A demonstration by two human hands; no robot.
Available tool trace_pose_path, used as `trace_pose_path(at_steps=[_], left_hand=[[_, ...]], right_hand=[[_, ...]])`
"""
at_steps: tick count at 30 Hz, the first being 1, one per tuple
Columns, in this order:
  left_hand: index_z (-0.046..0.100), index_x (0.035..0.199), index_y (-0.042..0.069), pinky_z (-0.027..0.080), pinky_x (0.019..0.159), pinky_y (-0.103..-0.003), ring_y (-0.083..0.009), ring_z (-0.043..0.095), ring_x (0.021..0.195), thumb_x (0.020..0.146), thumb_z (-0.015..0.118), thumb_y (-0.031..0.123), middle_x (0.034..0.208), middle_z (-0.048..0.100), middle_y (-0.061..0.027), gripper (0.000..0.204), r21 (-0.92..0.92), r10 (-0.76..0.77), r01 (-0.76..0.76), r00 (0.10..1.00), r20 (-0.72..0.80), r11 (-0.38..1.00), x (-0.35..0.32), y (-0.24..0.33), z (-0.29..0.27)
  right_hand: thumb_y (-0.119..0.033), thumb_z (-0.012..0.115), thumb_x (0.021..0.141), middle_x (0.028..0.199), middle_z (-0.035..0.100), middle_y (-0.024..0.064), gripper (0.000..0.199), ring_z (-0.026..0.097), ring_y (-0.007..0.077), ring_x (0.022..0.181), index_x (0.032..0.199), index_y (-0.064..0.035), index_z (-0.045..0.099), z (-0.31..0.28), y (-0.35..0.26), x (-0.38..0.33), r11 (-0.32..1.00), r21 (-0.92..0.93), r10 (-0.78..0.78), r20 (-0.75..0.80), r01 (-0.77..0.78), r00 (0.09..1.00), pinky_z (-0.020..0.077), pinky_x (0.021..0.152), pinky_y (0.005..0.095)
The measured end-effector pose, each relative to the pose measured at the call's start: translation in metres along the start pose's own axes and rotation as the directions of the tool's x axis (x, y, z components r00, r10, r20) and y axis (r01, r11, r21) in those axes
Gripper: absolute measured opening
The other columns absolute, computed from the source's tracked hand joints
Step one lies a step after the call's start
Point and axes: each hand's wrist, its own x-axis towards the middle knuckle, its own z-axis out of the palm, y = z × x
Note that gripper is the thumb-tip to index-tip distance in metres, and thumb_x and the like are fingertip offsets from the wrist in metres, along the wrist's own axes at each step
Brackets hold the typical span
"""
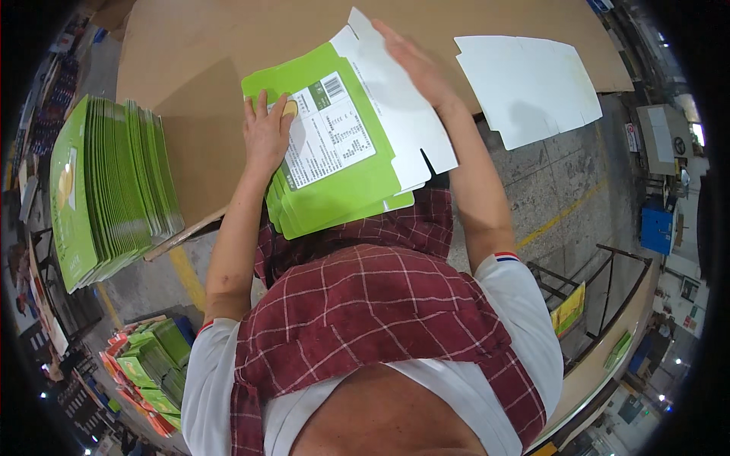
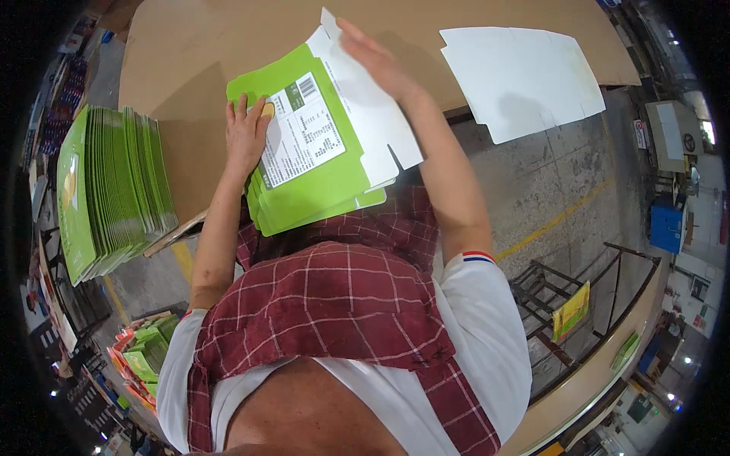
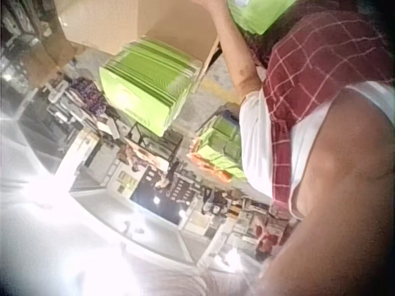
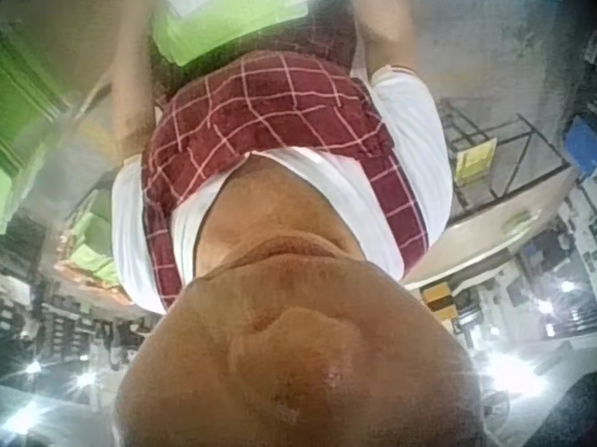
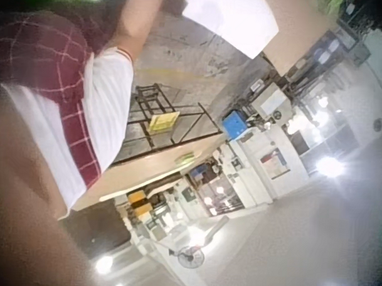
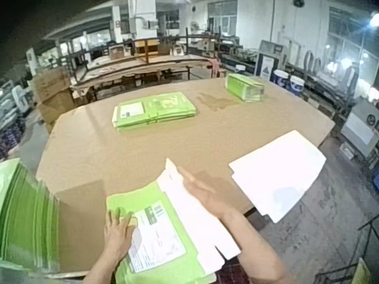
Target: Organizing and stacking green cardboard boxes on a workbench in a factory setting.
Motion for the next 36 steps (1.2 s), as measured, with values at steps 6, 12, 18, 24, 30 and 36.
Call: trace_pose_path(at_steps=[6, 12, 18, 24, 30, 36], left_hand=[[0.051, 0.129, 0.018, 0.027, 0.102, -0.059, -0.045, 0.02, 0.134, 0.092, 0.048, 0.032, 0.143, 0.033, -0.0203, 0.04, 0.008, -0.005, 0.006, 1.0, -0.011, 1.0, 0.001, 0.001, 0.003], [0.053, 0.128, 0.018, 0.03, 0.099, -0.06, -0.0437, 0.023, 0.133, 0.09, 0.05, 0.033, 0.141, 0.036, -0.0186, 0.04, 0.034, 0.048, -0.046, 0.997, -0.066, 0.998, 0.004, -0.006, 0.008], [0.053, 0.128, 0.019, 0.029, 0.099, -0.062, -0.0418, 0.023, 0.134, 0.091, 0.051, 0.034, 0.142, 0.036, -0.0161, 0.04, -0.003, 0.045, -0.046, 0.994, -0.102, 0.999, 0.002, -0.006, 0.008], [0.051, 0.13, 0.019, 0.028, 0.099, -0.064, -0.0421, 0.021, 0.135, 0.091, 0.051, 0.033, 0.143, 0.033, -0.0173, 0.041, 0.03, 0.024, -0.022, 0.998, -0.055, 0.999, 0.002, -0.002, 0.005], [0.052, 0.128, 0.018, 0.028, 0.098, -0.065, -0.0419, 0.02, 0.135, 0.091, 0.051, 0.034, 0.143, 0.033, -0.0172, 0.04, 0.046, 0.01, -0.008, 0.999, -0.037, 0.999, 0.001, -0.003, 0.005], [0.054, 0.128, 0.018, 0.028, 0.103, -0.056, -0.0418, 0.022, 0.135, 0.091, 0.051, 0.033, 0.143, 0.034, -0.0173, 0.04, 0.024, 0.012, -0.012, 1.0, -0.015, 1.0, 0.003, -0.005, 0.005]], right_hand=[[-0.048, 0.03, 0.097, 0.151, 0.023, 0.0104, 0.064, 0.016, 0.0208, 0.14, 0.144, -0.0047, 0.024, 0.024, 0.012, 0.029, 0.999, 0.031, 0.016, 0.302, -0.026, 0.953, 0.0143, 0.113, 0.0316], [-0.05, 0.035, 0.094, 0.146, 0.031, 0.0114, 0.065, 0.021, 0.0267, 0.139, 0.14, -0.0042, 0.032, 0.042, 0.047, 0.02, 0.209, -0.971, 0.166, 0.152, 0.116, 0.974, 0.0106, 0.111, 0.0531], [-0.053, 0.038, 0.091, 0.144, 0.035, 0.0128, 0.069, 0.027, 0.0266, 0.136, 0.138, -0.003, 0.034, 0.04, 0.05, -0.104, 0.032, -0.96, 0.045, 0.281, 0.279, 0.959, 0.015, 0.11, 0.0531], [-0.047, 0.045, 0.09, 0.142, 0.036, 0.0133, 0.066, 0.03, 0.0265, 0.134, 0.137, -0.0021, 0.034, 0.044, 0.042, -0.144, 0.198, -0.951, 0.023, 0.247, 0.237, 0.969, 0.0165, 0.109, 0.0534], [-0.048, 0.041, 0.092, 0.143, 0.035, 0.0131, 0.065, 0.028, 0.0245, 0.135, 0.137, -0.0016, 0.035, 0.044, 0.057, -0.008, 0.131, -0.957, 0.101, 0.274, 0.26, 0.956, 0.0162, 0.109, 0.0539], [-0.046, 0.045, 0.091, 0.143, 0.034, 0.0155, 0.065, 0.026, 0.0274, 0.136, 0.137, -0.0019, 0.034, 0.017, 0.103, 0.064, 0.567, -0.822, 0.024, 0.087, 0.058, 0.996, 0.0157, 0.109, 0.0542]])
